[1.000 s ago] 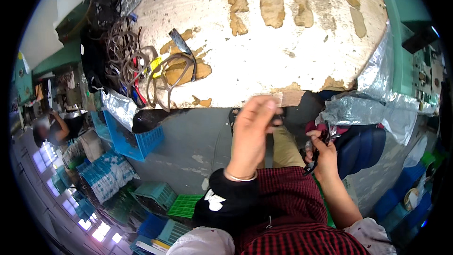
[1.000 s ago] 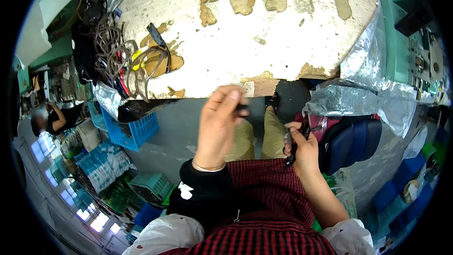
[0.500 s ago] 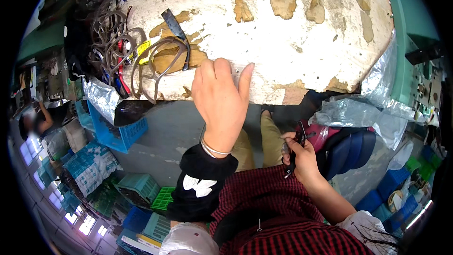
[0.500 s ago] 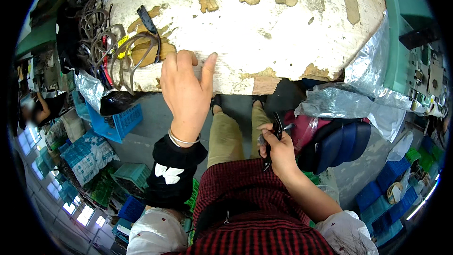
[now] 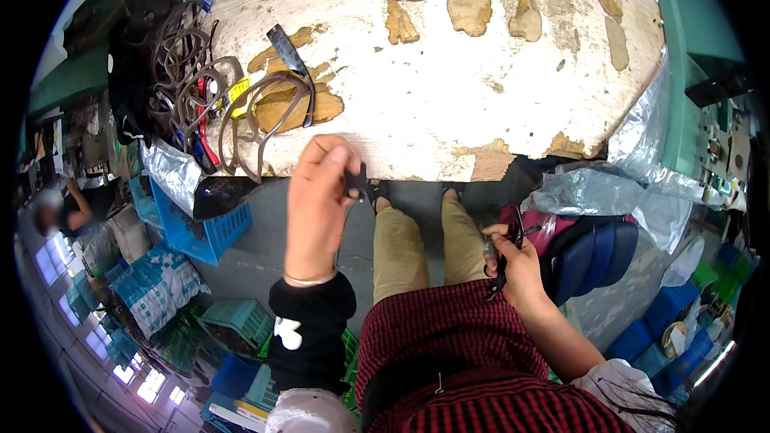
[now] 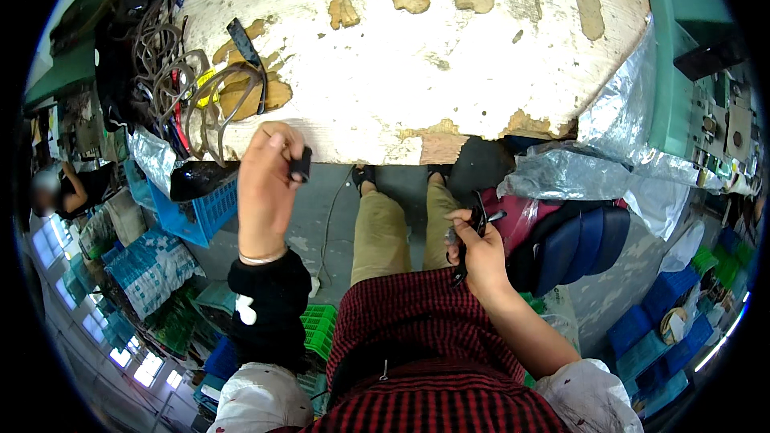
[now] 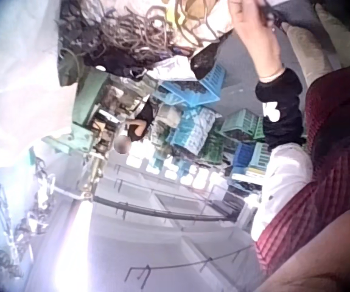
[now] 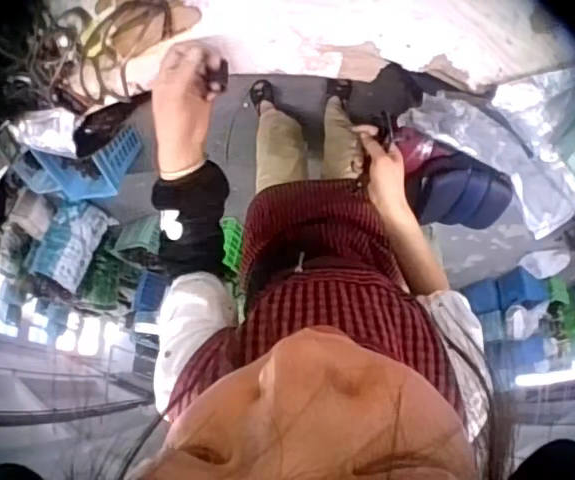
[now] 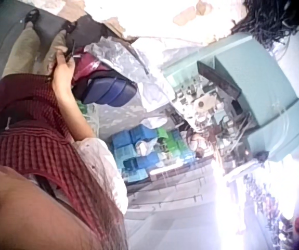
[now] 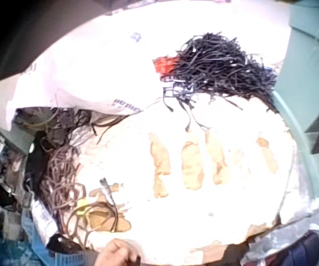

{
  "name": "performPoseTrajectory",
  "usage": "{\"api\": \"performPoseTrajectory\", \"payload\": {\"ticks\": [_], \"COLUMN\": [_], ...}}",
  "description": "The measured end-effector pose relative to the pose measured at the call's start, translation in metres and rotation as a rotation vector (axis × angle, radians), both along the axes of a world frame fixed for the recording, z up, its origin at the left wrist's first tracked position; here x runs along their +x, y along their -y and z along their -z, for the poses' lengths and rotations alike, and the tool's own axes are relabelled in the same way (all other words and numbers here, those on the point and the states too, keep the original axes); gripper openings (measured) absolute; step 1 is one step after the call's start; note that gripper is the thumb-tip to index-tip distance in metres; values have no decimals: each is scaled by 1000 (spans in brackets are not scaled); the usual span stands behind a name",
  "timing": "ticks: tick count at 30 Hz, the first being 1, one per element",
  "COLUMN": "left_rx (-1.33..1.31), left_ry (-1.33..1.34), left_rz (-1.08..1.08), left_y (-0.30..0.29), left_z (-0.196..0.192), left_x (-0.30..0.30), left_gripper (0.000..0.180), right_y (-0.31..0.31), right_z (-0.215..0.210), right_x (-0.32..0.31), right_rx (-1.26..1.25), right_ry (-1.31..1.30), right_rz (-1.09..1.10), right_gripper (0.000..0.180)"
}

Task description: The person operates a small press machine to attach metal fasteners to black elastic bands. They repeatedly pick up a band, place it in the machine, press down to attach the fastener, and then drop the finished item. Later, they collect the finished bands from the floor and place them into a white sack.

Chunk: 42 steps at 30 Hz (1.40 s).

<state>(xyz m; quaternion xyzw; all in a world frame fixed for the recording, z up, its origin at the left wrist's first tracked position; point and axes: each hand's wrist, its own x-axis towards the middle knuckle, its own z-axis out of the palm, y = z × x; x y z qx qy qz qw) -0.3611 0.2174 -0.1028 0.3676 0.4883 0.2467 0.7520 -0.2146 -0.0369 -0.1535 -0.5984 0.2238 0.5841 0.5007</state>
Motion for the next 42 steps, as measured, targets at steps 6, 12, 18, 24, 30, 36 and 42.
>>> {"api": "performPoseTrajectory", "payload": {"ticks": [6,12,18,24,30,36,42], "left_rx": [1462,1125,322,1295,1537,740,-378], "left_ry": [-1087,-651,15,-1056,-1101,-378,232], "left_rz": [558,549,134,348,463,326,332], "left_y": [34,7,1,-12,-19,-3,60], "left_z": [20,15,8,7,44,17,8], "left_x": [29,10,38,77,82,34,-104], "left_gripper": [21,12,15,24,17,31,22], "right_y": [3,12,15,22,11,-14,-28], "right_z": [9,13,14,21,15,-1,-19], "right_x": [-2,-3,2,5,-5,-27,-82], "right_rx": [14,15,-17,-12,25,14,-41], "right_ry": [15,13,57,105,115,155,249], "right_rz": [-50,-65,-104,-137,-184,-165,-262], "right_gripper": [14,13,12,11,11,9,6]}}
